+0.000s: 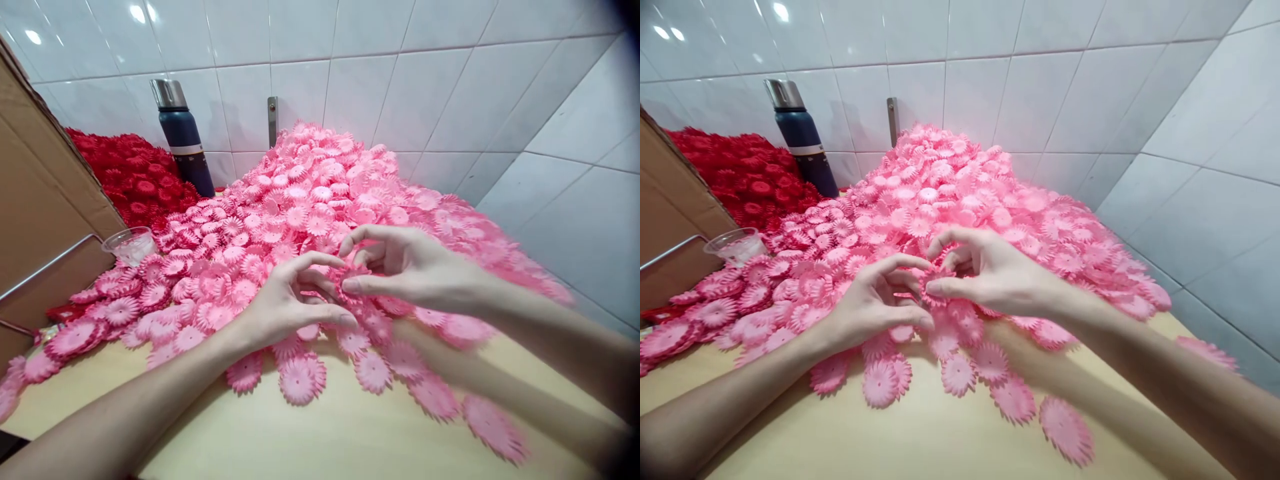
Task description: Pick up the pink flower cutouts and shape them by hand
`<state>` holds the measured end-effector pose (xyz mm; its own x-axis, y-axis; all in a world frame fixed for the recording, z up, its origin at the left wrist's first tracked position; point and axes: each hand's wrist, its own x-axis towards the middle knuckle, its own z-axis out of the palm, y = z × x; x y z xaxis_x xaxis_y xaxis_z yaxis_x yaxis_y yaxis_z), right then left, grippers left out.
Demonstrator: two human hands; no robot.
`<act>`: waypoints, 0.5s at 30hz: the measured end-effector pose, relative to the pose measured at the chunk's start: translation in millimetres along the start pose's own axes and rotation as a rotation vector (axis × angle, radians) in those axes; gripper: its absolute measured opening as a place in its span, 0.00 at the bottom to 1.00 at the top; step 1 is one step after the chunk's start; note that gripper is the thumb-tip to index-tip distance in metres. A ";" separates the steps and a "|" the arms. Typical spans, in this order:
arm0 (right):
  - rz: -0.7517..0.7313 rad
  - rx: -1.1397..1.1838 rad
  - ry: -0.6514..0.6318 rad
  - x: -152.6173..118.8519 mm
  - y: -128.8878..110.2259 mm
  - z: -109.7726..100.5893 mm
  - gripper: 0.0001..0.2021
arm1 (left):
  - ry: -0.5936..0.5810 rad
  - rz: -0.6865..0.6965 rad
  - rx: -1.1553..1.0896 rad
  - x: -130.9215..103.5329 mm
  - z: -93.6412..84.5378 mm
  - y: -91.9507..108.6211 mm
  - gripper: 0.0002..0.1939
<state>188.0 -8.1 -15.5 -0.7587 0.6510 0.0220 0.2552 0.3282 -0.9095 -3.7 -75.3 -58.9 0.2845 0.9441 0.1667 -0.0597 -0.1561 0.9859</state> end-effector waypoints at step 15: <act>-0.083 0.115 0.274 -32.5 28.8 44.6 0.08 | -0.146 -0.159 0.205 -3.3 5.7 -2.5 0.24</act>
<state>193.3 -50.4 -60.9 -0.5801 0.7908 0.1952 0.1176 0.3185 -0.9406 1.0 -79.7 -61.9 0.4106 0.9118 -0.0047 0.1871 -0.0792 0.9791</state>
